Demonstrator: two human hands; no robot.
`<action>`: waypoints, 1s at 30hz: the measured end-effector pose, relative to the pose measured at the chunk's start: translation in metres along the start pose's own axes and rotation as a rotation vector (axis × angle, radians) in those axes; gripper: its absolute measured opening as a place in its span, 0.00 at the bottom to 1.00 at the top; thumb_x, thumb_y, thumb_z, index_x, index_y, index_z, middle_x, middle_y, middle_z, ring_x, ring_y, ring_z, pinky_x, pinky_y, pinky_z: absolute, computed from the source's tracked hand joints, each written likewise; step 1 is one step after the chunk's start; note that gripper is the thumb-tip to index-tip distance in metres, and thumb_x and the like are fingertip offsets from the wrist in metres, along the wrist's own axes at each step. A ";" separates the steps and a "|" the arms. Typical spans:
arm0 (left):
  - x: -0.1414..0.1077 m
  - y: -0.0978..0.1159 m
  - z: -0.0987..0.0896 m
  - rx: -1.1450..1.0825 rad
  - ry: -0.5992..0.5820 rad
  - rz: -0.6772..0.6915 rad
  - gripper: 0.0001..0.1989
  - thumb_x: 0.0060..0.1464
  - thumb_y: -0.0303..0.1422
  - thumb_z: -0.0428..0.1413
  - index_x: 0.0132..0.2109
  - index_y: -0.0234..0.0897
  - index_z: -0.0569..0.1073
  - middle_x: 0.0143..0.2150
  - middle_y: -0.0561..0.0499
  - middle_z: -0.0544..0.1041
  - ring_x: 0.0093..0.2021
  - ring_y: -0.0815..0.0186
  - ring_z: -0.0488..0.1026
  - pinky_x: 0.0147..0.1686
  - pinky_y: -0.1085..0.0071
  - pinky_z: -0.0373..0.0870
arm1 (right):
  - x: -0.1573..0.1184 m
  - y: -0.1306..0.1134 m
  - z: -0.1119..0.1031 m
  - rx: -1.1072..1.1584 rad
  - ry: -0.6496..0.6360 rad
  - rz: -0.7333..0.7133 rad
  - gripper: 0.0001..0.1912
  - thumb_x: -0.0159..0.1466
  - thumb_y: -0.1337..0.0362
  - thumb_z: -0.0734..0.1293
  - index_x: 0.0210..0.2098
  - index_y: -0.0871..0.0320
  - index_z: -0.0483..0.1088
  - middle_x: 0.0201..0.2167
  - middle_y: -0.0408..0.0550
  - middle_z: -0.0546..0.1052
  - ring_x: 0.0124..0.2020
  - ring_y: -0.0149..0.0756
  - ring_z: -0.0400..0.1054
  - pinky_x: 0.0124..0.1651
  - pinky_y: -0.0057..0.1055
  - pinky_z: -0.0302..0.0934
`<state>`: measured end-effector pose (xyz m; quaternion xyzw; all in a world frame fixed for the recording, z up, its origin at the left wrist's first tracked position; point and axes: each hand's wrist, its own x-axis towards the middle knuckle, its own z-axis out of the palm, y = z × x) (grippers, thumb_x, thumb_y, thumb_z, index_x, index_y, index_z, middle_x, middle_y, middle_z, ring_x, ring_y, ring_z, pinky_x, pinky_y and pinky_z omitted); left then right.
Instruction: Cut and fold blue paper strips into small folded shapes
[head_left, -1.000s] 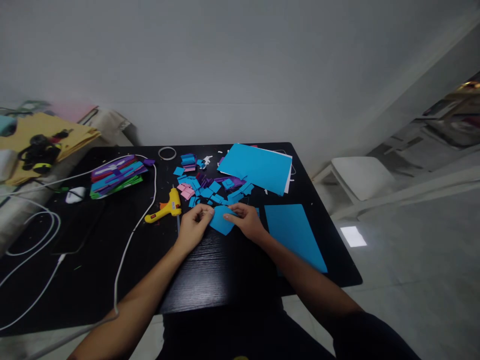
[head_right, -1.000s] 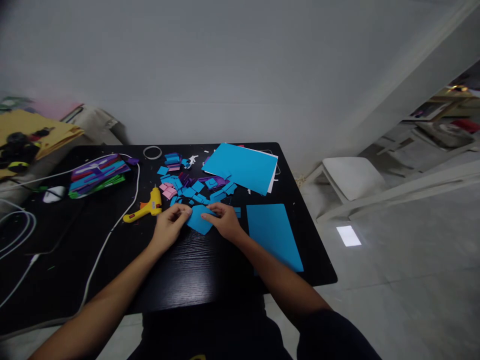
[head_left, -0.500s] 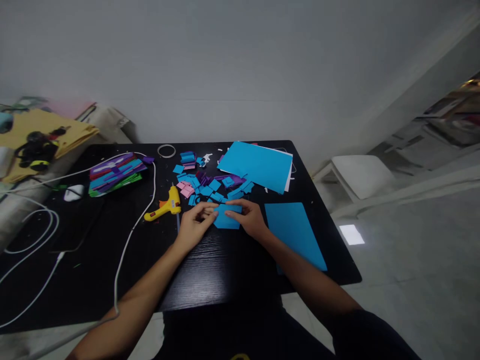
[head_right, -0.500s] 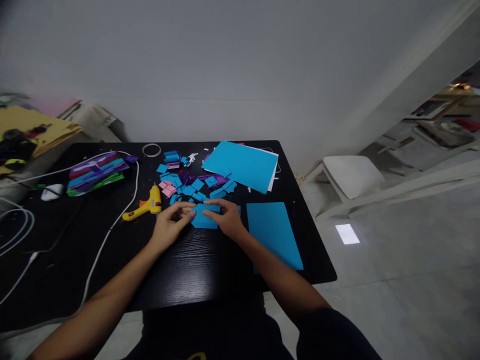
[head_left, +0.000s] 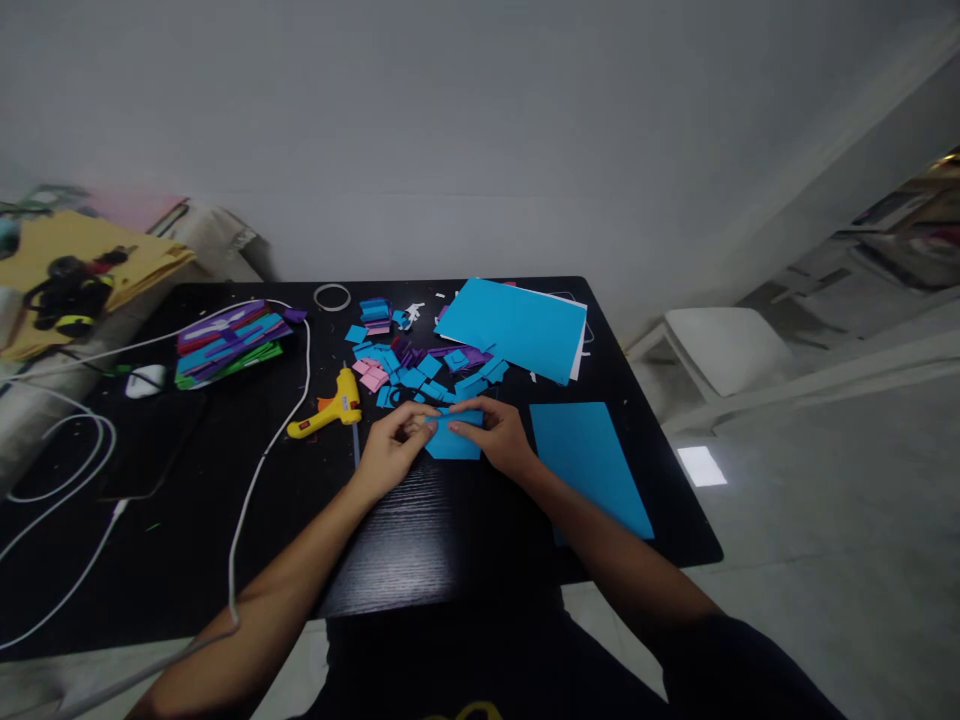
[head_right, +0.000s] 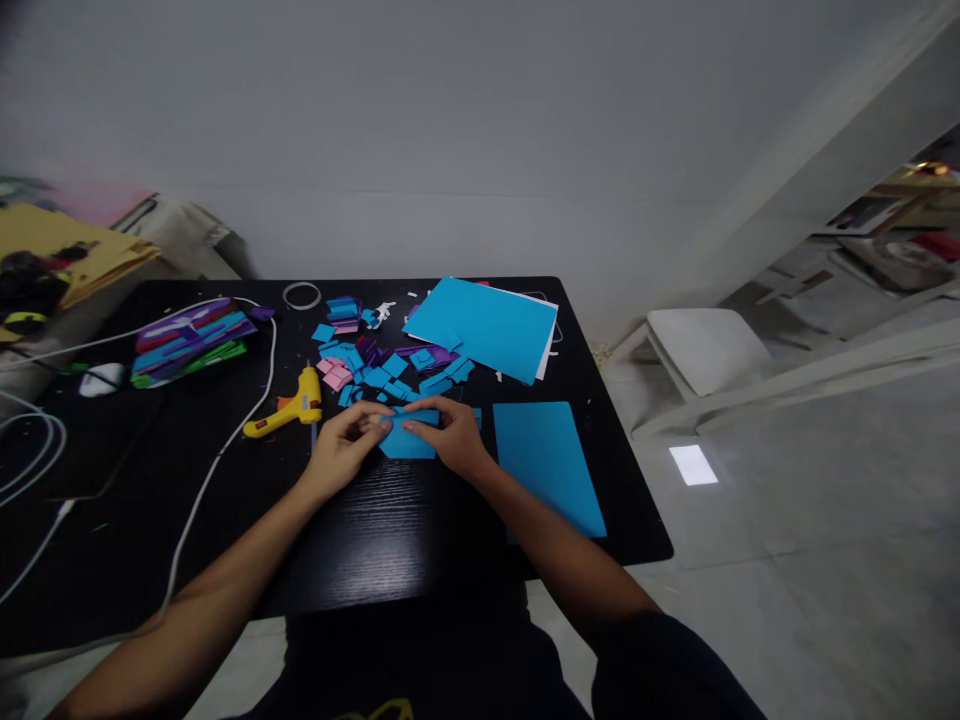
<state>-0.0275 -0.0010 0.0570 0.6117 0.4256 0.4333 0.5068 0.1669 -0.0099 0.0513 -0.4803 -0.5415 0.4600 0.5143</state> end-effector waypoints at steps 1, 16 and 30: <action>0.000 0.001 0.000 -0.025 0.005 -0.011 0.11 0.57 0.39 0.62 0.42 0.36 0.78 0.27 0.55 0.71 0.27 0.70 0.67 0.28 0.73 0.64 | 0.000 0.000 0.000 0.014 -0.003 0.016 0.13 0.55 0.56 0.78 0.37 0.53 0.81 0.35 0.46 0.82 0.36 0.40 0.74 0.40 0.35 0.68; 0.003 0.010 -0.006 0.064 0.050 0.016 0.09 0.56 0.38 0.60 0.36 0.39 0.83 0.26 0.52 0.75 0.25 0.67 0.66 0.25 0.71 0.60 | 0.001 -0.003 -0.006 0.072 -0.046 0.119 0.09 0.56 0.63 0.68 0.33 0.53 0.81 0.20 0.40 0.68 0.23 0.32 0.56 0.28 0.30 0.54; -0.002 0.008 -0.003 0.135 -0.040 0.156 0.09 0.58 0.38 0.62 0.36 0.37 0.79 0.37 0.47 0.78 0.32 0.67 0.73 0.33 0.71 0.70 | 0.000 -0.004 -0.001 0.056 -0.003 0.138 0.20 0.53 0.48 0.77 0.34 0.52 0.71 0.19 0.37 0.68 0.22 0.32 0.63 0.26 0.30 0.60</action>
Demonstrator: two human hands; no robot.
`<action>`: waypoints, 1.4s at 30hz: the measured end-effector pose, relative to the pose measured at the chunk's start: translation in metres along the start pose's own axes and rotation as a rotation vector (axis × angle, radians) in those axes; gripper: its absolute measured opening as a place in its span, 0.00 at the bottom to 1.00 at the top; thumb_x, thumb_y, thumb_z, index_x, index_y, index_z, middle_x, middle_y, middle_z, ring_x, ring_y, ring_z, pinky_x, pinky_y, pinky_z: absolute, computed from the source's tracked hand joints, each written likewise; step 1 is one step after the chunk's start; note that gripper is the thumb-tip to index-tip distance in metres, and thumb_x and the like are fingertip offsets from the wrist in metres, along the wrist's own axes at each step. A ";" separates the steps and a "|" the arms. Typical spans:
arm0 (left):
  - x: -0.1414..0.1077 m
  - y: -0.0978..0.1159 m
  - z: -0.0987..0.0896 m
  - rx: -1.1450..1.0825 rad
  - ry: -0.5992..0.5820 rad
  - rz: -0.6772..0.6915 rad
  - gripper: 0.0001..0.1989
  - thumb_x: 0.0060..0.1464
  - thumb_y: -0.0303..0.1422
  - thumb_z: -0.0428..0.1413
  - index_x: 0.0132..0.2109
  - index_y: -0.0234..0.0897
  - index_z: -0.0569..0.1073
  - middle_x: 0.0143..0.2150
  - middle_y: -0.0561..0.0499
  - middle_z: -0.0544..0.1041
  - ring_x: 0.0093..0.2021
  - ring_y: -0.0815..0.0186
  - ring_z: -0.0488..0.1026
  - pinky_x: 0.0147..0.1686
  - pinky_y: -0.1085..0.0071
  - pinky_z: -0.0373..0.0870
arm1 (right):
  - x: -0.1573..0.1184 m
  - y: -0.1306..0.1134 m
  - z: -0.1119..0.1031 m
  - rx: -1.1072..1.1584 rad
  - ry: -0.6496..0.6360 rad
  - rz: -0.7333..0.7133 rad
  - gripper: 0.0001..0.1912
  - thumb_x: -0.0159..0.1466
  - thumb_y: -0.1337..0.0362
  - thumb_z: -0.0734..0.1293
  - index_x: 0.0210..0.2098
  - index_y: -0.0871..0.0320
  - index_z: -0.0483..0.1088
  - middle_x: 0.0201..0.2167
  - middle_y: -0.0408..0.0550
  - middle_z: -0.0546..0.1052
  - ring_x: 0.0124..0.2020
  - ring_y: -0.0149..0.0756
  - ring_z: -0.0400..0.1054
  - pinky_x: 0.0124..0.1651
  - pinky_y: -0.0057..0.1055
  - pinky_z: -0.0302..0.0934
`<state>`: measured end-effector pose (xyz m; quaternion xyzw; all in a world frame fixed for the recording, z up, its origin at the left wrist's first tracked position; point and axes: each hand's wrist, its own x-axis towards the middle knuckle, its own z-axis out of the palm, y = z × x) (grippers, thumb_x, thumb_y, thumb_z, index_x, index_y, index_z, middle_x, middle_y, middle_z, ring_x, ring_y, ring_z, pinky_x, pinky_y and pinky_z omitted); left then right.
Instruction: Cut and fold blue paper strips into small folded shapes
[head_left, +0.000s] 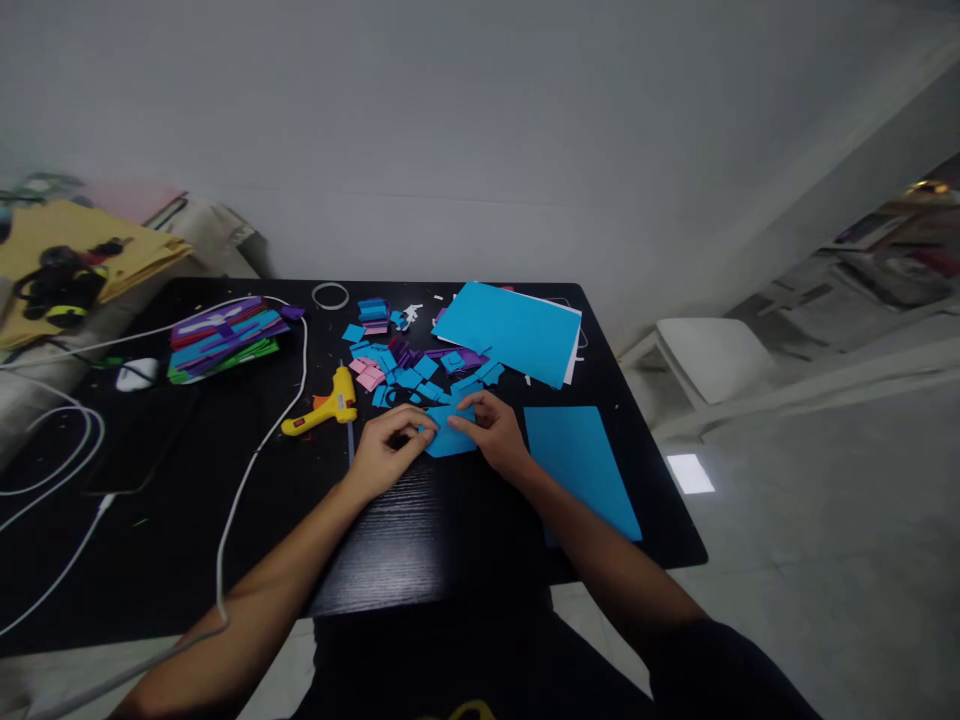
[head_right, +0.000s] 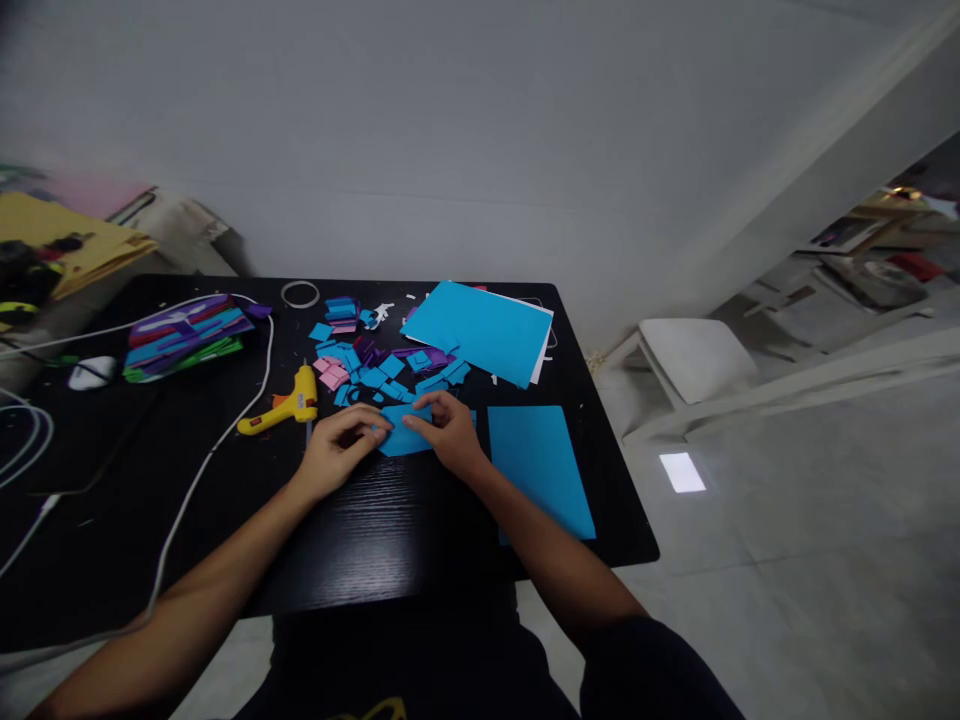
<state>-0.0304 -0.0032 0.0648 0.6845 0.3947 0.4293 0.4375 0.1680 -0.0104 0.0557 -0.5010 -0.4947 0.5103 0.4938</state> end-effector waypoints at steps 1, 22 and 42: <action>0.000 0.000 0.000 -0.042 0.018 -0.014 0.09 0.57 0.39 0.62 0.36 0.37 0.77 0.38 0.47 0.78 0.33 0.67 0.73 0.34 0.72 0.71 | 0.000 0.000 0.000 0.020 -0.009 0.011 0.21 0.53 0.48 0.77 0.35 0.52 0.70 0.20 0.37 0.69 0.22 0.33 0.65 0.27 0.30 0.61; 0.003 -0.002 -0.004 0.152 0.005 -0.070 0.14 0.60 0.44 0.60 0.37 0.38 0.82 0.25 0.55 0.75 0.26 0.68 0.68 0.29 0.73 0.64 | -0.001 0.002 -0.002 0.079 0.011 -0.038 0.23 0.53 0.53 0.79 0.43 0.53 0.72 0.30 0.42 0.80 0.32 0.40 0.76 0.39 0.36 0.70; 0.003 -0.001 -0.005 -0.016 0.161 -0.009 0.10 0.56 0.34 0.64 0.45 0.41 0.85 0.34 0.49 0.83 0.32 0.65 0.78 0.34 0.71 0.76 | -0.003 -0.002 -0.001 0.167 -0.147 -0.024 0.26 0.53 0.54 0.79 0.49 0.54 0.76 0.32 0.42 0.80 0.31 0.35 0.76 0.37 0.34 0.74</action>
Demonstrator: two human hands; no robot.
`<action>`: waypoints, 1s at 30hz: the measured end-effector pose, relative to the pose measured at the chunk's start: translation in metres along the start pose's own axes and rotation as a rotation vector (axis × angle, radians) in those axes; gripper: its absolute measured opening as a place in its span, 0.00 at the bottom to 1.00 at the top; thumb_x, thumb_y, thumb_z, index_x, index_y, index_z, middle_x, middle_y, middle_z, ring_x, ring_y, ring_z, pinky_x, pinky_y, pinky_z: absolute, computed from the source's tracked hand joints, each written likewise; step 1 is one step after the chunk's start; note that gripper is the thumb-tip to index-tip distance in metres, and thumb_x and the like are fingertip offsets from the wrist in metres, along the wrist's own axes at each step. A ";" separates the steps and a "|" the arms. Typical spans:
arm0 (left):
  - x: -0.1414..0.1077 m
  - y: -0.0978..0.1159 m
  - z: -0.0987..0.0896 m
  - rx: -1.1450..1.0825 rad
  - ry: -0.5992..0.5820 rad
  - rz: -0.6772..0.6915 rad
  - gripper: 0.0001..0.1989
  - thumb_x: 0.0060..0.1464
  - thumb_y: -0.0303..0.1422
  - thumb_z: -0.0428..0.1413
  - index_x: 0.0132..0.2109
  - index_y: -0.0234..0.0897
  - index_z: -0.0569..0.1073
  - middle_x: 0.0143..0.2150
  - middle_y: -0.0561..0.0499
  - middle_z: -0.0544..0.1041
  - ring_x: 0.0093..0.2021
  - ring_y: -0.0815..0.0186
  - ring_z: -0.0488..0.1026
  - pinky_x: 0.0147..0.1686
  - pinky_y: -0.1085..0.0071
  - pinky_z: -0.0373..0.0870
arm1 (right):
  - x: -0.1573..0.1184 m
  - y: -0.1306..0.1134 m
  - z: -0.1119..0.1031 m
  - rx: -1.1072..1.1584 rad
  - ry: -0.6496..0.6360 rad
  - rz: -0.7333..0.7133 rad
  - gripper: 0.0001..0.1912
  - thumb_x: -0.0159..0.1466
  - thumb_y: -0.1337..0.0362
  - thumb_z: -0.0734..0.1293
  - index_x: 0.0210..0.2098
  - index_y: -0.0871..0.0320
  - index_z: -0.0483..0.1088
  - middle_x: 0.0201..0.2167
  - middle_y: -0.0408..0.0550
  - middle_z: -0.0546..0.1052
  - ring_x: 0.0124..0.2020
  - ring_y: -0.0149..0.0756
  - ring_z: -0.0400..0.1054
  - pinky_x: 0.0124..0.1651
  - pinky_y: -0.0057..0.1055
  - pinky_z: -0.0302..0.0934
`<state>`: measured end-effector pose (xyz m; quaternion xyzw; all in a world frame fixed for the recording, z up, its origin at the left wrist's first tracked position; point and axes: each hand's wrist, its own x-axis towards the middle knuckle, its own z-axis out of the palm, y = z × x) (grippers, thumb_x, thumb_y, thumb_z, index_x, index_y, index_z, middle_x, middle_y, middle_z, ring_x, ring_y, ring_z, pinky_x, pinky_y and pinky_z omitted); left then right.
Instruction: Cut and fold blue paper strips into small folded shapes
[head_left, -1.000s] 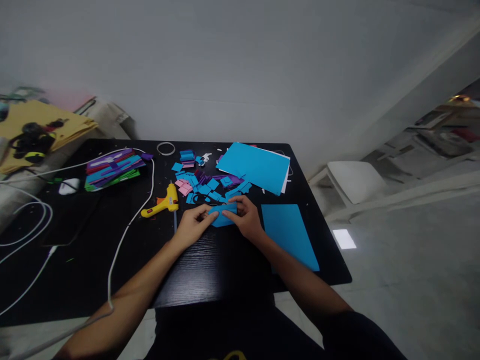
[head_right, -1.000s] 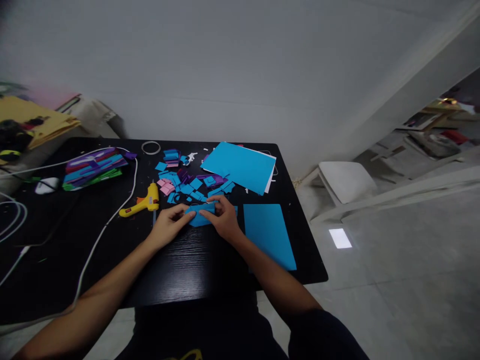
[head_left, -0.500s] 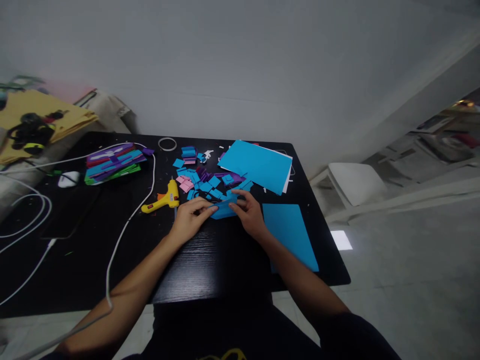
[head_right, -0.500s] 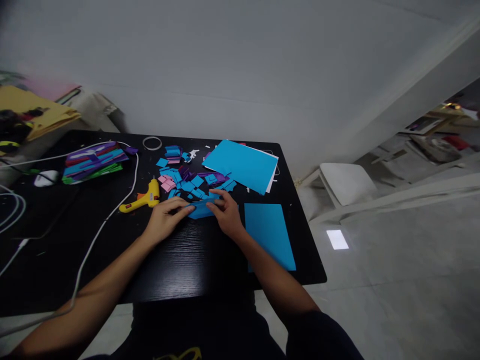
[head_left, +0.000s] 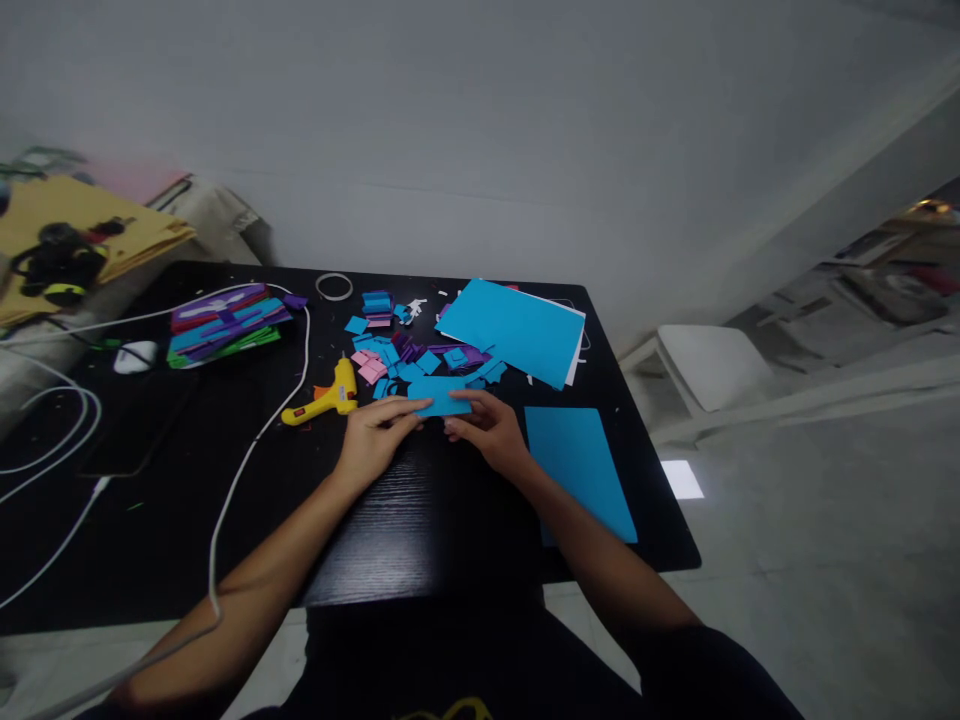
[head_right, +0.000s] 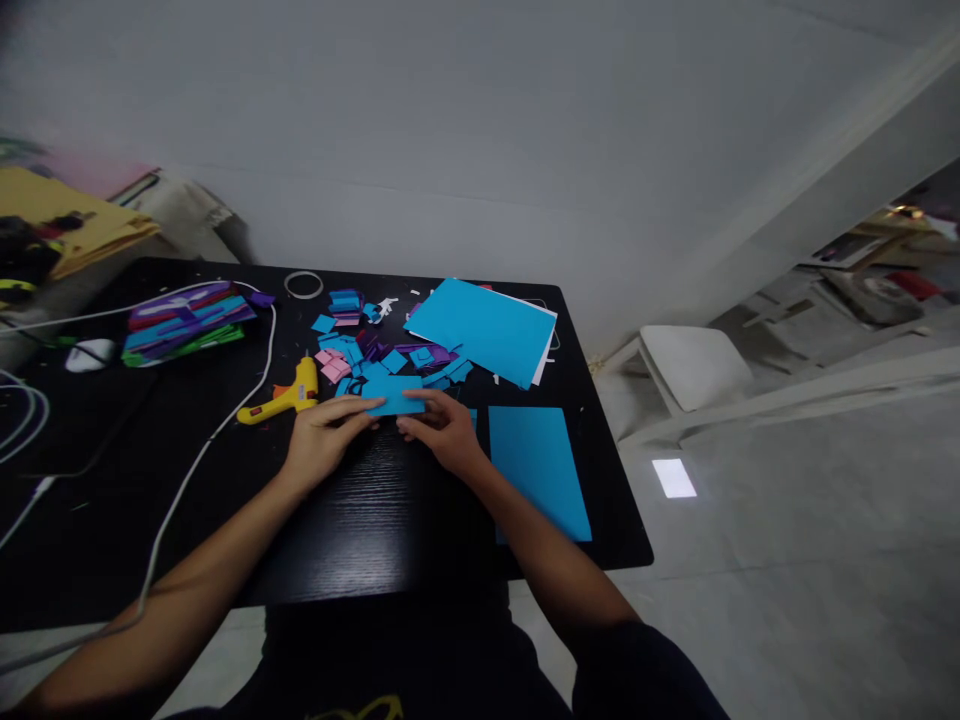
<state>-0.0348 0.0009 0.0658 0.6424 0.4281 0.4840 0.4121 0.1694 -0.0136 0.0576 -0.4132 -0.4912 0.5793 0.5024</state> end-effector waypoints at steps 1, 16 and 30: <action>0.000 0.000 0.000 0.019 -0.012 0.024 0.10 0.57 0.33 0.63 0.45 0.42 0.85 0.34 0.49 0.82 0.32 0.66 0.78 0.33 0.72 0.75 | 0.000 0.000 0.000 0.005 -0.002 -0.002 0.24 0.52 0.54 0.80 0.46 0.55 0.77 0.33 0.43 0.80 0.32 0.36 0.77 0.39 0.35 0.75; -0.002 0.000 0.004 -0.028 -0.037 -0.035 0.09 0.52 0.37 0.68 0.39 0.37 0.83 0.32 0.50 0.82 0.29 0.66 0.79 0.31 0.72 0.75 | -0.002 -0.002 -0.001 -0.170 0.121 -0.047 0.13 0.54 0.55 0.79 0.36 0.56 0.83 0.28 0.45 0.82 0.30 0.38 0.76 0.37 0.34 0.71; -0.003 0.001 0.017 -0.315 0.055 -0.142 0.19 0.51 0.37 0.69 0.41 0.39 0.66 0.24 0.60 0.75 0.25 0.70 0.76 0.31 0.74 0.75 | -0.004 0.002 0.009 -0.001 0.166 -0.042 0.20 0.57 0.55 0.77 0.39 0.52 0.64 0.26 0.39 0.80 0.32 0.41 0.81 0.36 0.36 0.77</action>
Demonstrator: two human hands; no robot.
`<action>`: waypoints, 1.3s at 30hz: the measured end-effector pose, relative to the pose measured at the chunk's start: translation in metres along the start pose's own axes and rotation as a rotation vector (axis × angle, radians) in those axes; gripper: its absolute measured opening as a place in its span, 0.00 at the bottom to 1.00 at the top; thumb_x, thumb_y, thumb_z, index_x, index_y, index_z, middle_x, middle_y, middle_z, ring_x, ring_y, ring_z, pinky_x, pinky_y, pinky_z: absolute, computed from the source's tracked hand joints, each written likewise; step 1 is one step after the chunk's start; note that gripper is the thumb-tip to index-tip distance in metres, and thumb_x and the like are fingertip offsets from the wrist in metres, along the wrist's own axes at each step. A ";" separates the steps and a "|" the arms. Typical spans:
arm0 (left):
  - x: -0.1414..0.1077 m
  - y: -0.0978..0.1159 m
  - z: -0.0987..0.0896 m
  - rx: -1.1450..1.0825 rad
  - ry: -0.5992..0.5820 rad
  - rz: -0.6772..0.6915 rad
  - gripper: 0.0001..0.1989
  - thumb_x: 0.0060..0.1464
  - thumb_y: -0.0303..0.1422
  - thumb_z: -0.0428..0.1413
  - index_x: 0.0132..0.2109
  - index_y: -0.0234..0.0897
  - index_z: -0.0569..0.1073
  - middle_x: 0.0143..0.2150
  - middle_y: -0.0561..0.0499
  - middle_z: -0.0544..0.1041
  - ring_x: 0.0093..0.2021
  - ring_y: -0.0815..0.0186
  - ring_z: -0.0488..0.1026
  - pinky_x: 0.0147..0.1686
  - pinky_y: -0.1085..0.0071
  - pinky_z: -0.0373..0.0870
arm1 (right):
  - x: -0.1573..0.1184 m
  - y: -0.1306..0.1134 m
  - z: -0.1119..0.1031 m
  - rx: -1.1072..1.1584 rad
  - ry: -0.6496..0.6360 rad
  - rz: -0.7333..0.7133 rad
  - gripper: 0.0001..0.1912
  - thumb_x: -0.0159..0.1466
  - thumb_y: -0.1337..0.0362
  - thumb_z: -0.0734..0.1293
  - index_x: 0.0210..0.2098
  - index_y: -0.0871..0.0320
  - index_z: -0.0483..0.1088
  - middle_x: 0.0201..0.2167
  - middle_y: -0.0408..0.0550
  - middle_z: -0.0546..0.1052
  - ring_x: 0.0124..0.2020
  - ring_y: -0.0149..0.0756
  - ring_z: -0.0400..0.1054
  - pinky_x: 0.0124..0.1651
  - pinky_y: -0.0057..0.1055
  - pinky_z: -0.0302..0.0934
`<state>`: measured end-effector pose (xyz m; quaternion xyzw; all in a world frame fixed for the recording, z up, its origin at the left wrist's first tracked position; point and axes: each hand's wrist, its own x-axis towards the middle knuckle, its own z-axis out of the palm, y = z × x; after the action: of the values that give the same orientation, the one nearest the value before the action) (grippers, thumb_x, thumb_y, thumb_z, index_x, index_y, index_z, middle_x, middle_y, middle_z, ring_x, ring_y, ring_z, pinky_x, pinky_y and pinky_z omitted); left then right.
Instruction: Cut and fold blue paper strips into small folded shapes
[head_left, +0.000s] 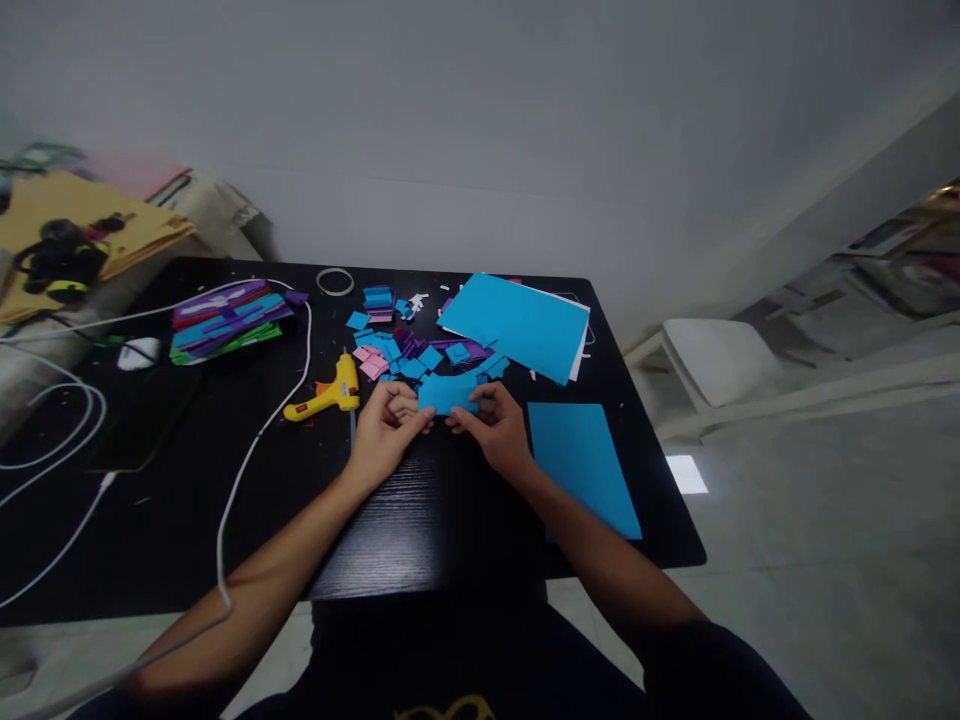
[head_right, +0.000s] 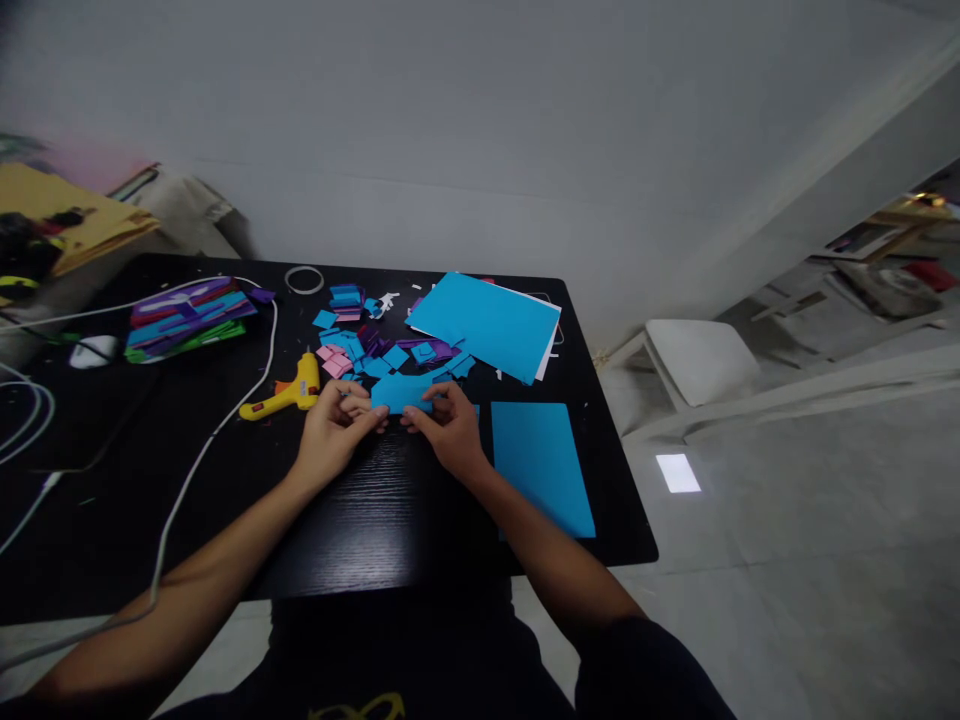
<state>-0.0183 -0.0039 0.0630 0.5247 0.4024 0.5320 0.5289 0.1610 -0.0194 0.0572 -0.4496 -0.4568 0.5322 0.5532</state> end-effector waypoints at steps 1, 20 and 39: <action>0.000 0.000 0.000 -0.004 0.003 0.000 0.20 0.51 0.37 0.69 0.42 0.40 0.65 0.24 0.60 0.75 0.25 0.70 0.76 0.30 0.74 0.75 | 0.000 0.000 0.000 0.006 0.006 0.001 0.22 0.58 0.56 0.77 0.41 0.52 0.63 0.26 0.38 0.80 0.33 0.41 0.81 0.37 0.36 0.78; 0.005 0.002 -0.005 0.070 0.004 -0.041 0.23 0.53 0.39 0.66 0.52 0.38 0.69 0.25 0.59 0.76 0.26 0.68 0.77 0.33 0.71 0.75 | 0.012 0.007 -0.010 0.098 -0.031 0.150 0.28 0.56 0.53 0.77 0.50 0.55 0.66 0.30 0.45 0.82 0.37 0.47 0.82 0.42 0.43 0.79; 0.003 -0.001 -0.006 0.109 -0.105 -0.067 0.23 0.55 0.39 0.65 0.55 0.38 0.73 0.27 0.58 0.73 0.28 0.66 0.78 0.34 0.69 0.77 | 0.009 0.002 -0.011 -0.007 -0.064 0.025 0.29 0.58 0.57 0.76 0.57 0.53 0.70 0.35 0.43 0.82 0.34 0.40 0.79 0.42 0.42 0.79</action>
<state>-0.0242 -0.0003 0.0618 0.5662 0.4197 0.4629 0.5376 0.1713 -0.0109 0.0535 -0.4400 -0.4702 0.5517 0.5300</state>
